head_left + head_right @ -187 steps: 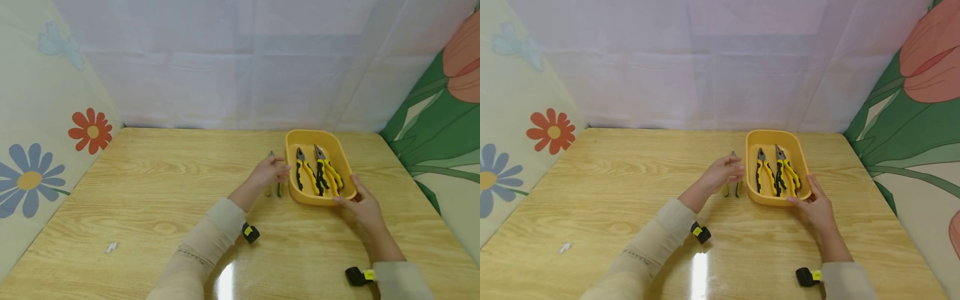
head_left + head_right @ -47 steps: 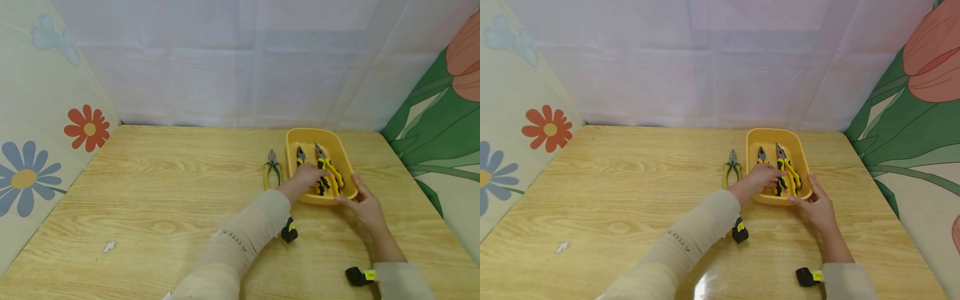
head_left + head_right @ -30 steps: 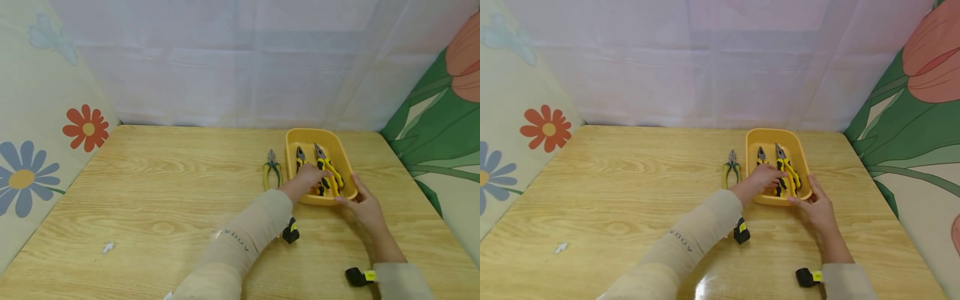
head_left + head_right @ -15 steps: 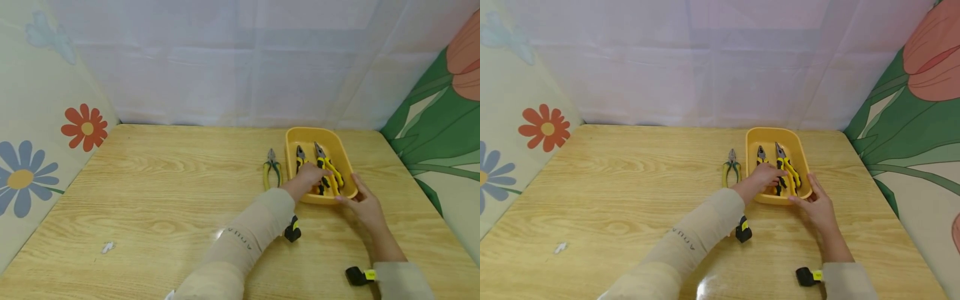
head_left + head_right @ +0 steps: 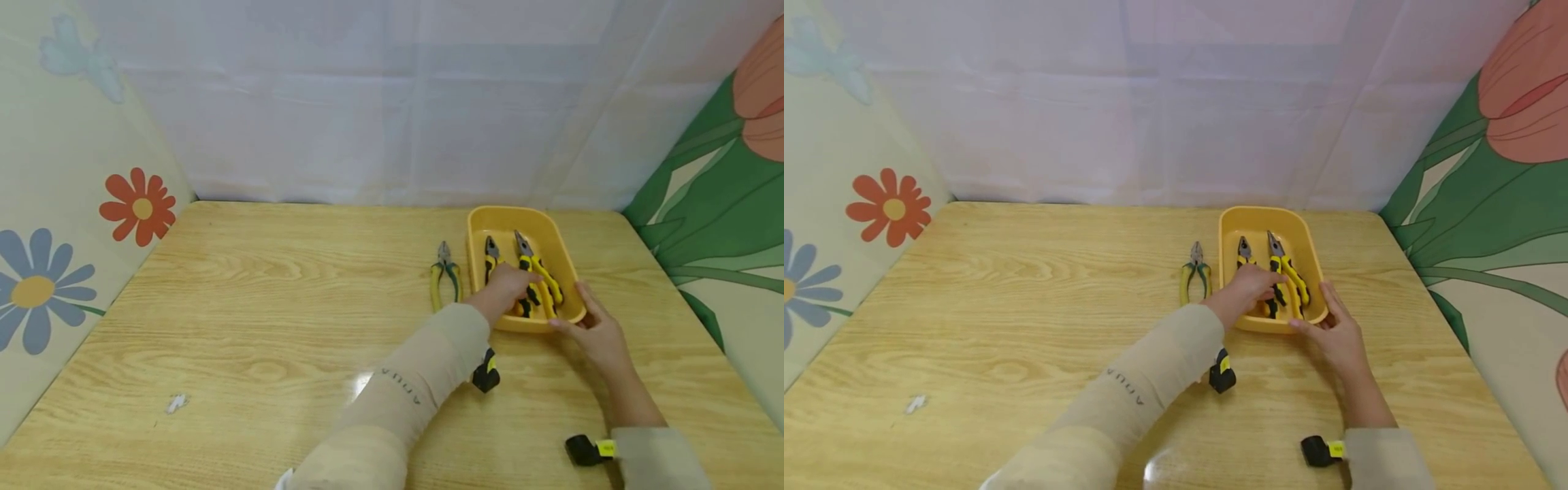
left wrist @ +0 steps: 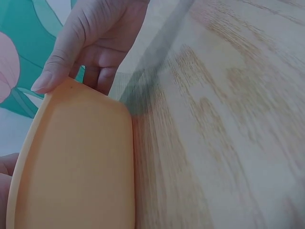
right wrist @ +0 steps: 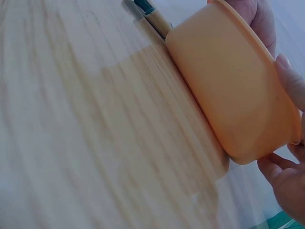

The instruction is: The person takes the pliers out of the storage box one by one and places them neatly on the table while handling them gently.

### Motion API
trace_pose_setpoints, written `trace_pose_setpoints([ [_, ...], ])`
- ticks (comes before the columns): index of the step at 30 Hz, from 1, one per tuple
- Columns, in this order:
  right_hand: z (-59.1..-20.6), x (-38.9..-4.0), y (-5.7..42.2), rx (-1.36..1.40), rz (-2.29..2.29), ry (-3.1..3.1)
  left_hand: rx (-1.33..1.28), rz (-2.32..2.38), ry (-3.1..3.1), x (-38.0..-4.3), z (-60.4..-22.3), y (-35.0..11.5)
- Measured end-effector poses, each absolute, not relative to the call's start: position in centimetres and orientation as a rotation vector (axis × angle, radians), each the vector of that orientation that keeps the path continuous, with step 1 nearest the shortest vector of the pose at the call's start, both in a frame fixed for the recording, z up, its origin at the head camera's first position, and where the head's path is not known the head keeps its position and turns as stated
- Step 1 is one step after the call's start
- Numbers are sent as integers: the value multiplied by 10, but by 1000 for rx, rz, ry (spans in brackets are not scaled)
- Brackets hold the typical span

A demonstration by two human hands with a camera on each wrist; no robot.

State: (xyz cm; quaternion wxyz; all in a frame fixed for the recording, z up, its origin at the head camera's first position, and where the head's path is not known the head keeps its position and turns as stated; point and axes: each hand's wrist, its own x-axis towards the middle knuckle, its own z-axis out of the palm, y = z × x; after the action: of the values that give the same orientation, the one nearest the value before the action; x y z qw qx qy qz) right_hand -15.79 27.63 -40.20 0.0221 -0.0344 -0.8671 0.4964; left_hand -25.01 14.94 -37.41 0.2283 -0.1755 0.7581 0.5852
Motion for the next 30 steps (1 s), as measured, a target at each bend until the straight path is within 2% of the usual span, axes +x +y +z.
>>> trace_pose_setpoints([
  [25,-403,-159,277,-74,1558,-2651,-578,1616,2214,-251,-374,159],
  [30,-403,-160,277,-82,1553,-2655,-524,1535,2216,-251,-377,160],
])
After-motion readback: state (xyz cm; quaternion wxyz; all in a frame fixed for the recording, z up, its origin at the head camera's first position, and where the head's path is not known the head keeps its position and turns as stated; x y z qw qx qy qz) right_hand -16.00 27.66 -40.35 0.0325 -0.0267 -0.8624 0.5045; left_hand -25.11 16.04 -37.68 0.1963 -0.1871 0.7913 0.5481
